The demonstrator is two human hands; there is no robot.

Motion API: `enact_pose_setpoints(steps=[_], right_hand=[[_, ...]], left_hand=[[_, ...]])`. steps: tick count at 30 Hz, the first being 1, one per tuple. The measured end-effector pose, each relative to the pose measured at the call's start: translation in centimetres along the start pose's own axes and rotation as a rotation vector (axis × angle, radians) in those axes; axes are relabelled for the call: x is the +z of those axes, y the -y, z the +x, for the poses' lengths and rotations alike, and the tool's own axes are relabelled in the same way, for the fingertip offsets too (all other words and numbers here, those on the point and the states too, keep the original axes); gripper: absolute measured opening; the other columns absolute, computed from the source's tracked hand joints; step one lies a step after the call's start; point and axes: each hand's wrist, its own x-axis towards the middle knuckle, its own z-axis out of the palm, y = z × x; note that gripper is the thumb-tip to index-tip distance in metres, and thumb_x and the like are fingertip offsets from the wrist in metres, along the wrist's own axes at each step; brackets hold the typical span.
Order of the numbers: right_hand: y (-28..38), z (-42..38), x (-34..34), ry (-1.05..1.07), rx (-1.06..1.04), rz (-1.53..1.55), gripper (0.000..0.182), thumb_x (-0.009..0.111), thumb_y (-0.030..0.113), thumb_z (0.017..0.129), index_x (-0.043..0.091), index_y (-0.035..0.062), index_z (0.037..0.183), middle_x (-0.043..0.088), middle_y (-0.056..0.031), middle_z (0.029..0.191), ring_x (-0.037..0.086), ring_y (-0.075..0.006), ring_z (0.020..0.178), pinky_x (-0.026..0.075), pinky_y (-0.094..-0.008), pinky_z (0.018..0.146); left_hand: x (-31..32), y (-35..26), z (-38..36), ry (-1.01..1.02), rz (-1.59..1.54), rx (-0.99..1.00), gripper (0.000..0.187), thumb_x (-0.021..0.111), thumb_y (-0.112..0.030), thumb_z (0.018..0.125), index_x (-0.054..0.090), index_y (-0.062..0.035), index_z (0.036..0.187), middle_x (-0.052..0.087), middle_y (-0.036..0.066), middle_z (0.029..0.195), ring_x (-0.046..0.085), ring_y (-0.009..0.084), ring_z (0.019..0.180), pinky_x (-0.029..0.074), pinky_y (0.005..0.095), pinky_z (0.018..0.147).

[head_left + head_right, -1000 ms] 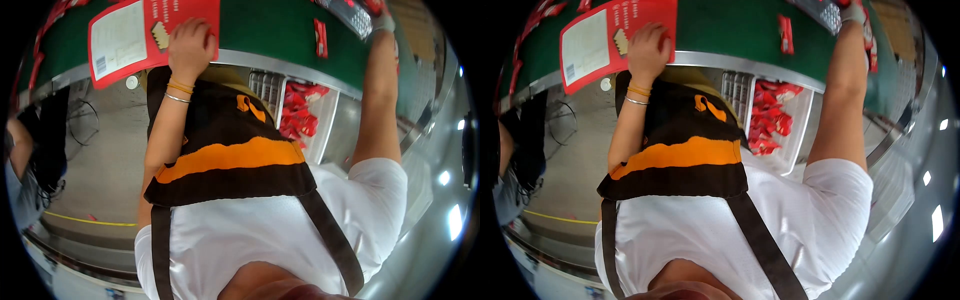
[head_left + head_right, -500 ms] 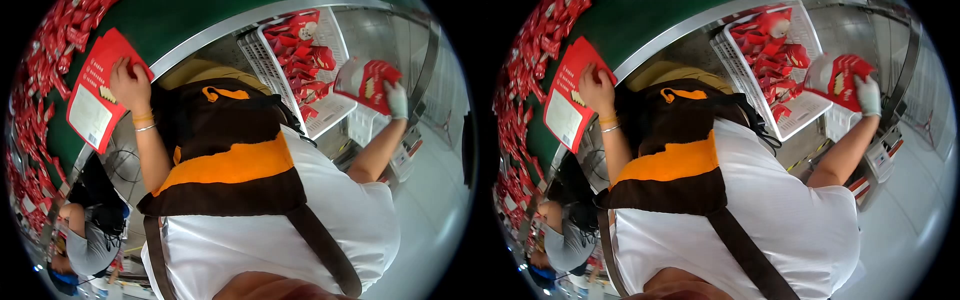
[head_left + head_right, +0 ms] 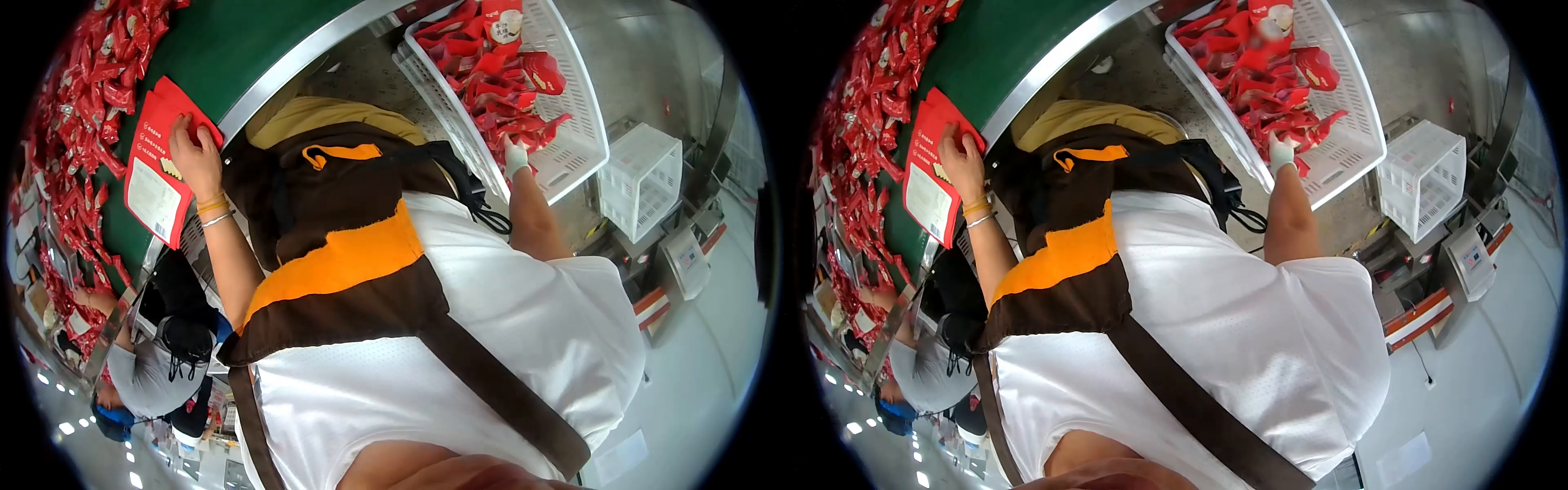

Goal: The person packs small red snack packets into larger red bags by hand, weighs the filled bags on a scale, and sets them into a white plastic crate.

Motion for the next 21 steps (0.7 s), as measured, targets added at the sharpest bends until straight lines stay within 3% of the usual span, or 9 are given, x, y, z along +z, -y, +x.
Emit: enact_pose_setpoints(steps=[2,4,6,8,10,12,14,18,21], right_hand=[[2.7,1.2,-2.3,-0.169,0.606,0.957,0.071,0.051,0.056,0.092,0.046,0.0032,0.139,0.060,-0.0238,0.121,0.055,-0.0399,0.116,0.047,-0.0384,0.096],[-1.4,2.4,-1.0,0.120,0.428,1.058,0.089,0.043,0.075,0.087,0.052,-0.0007,0.133,0.062,-0.0219,0.114,0.060,-0.0378,0.106,0.050,-0.0388,0.089],[-1.1,-1.4,-9.0,0.139,0.852,1.334,0.083,0.043,0.078,0.085,0.066,0.0038,0.111,0.067,-0.0140,0.084,0.064,-0.0312,0.073,0.051,-0.0441,0.066],[-3.8,-2.7,-12.7,0.040,0.726,1.239,0.072,0.044,0.073,0.087,0.068,0.0068,0.103,0.065,-0.0119,0.077,0.063,-0.0254,0.062,0.047,-0.0404,0.056],[-9.5,-0.2,-9.2,-0.163,0.337,0.977,0.060,0.049,0.065,0.089,0.067,0.0074,0.095,0.064,-0.0092,0.070,0.060,-0.0196,0.055,0.044,-0.0335,0.050],[-13.6,3.7,-9.3,-0.168,0.236,0.905,0.048,0.054,0.055,0.091,0.065,0.0079,0.089,0.064,-0.0073,0.068,0.058,-0.0157,0.053,0.042,-0.0290,0.048],[-4.1,-1.7,-25.9,-0.198,0.482,1.339,0.036,0.057,0.041,0.094,0.066,0.0078,0.085,0.063,-0.0044,0.068,0.056,-0.0129,0.053,0.041,-0.0263,0.048],[3.9,0.7,-37.6,-0.603,0.028,1.394,0.026,0.060,0.022,0.095,0.066,-0.0028,0.098,0.067,-0.0058,0.082,0.060,-0.0139,0.071,0.049,-0.0285,0.067],[13.6,1.8,-46.3,-0.881,-0.346,1.091,0.035,0.063,0.027,0.093,0.063,-0.0017,0.113,0.067,-0.0094,0.101,0.061,-0.0183,0.090,0.048,-0.0298,0.083]], left_hand=[[-0.8,-0.5,0.0,0.011,0.001,0.000,0.030,0.060,-0.012,0.088,0.063,0.0013,0.115,0.061,0.019,0.122,0.057,0.0354,0.114,0.044,0.0417,0.099],[-1.4,-1.3,0.2,0.014,-0.015,0.003,0.030,0.059,-0.011,0.088,0.062,0.0019,0.115,0.061,0.020,0.123,0.056,0.0360,0.115,0.043,0.0427,0.100],[-1.7,-1.5,-0.1,-0.015,-0.021,-0.038,0.030,0.059,-0.010,0.088,0.062,0.0023,0.115,0.061,0.019,0.122,0.056,0.0363,0.115,0.043,0.0418,0.100],[-1.3,-0.7,-0.8,-0.033,-0.015,-0.058,0.032,0.059,-0.013,0.088,0.062,-0.0006,0.117,0.060,0.018,0.124,0.055,0.0351,0.116,0.041,0.0437,0.101],[-1.1,-0.1,-1.4,-0.024,0.141,-0.067,0.035,0.059,-0.019,0.088,0.062,-0.0050,0.120,0.058,0.017,0.127,0.054,0.0334,0.118,0.038,0.0468,0.102],[-0.8,0.3,-2.2,-0.040,0.195,-0.102,0.038,0.058,-0.022,0.090,0.061,-0.0081,0.125,0.055,0.016,0.132,0.050,0.0337,0.123,0.037,0.0480,0.104],[-0.4,0.9,-3.0,-0.018,0.233,-0.175,0.043,0.057,-0.030,0.092,0.056,-0.0138,0.133,0.051,0.014,0.137,0.046,0.0321,0.129,0.026,0.0572,0.109],[-0.7,-0.2,-2.9,-0.032,0.203,-0.237,0.043,0.059,-0.031,0.089,0.058,-0.0160,0.130,0.048,0.017,0.138,0.042,0.0382,0.131,0.022,0.0633,0.109],[-0.9,-0.6,-3.0,-0.005,0.251,-0.289,0.044,0.059,-0.032,0.089,0.057,-0.0217,0.132,0.046,0.017,0.141,0.039,0.0408,0.133,0.023,0.0729,0.102]])
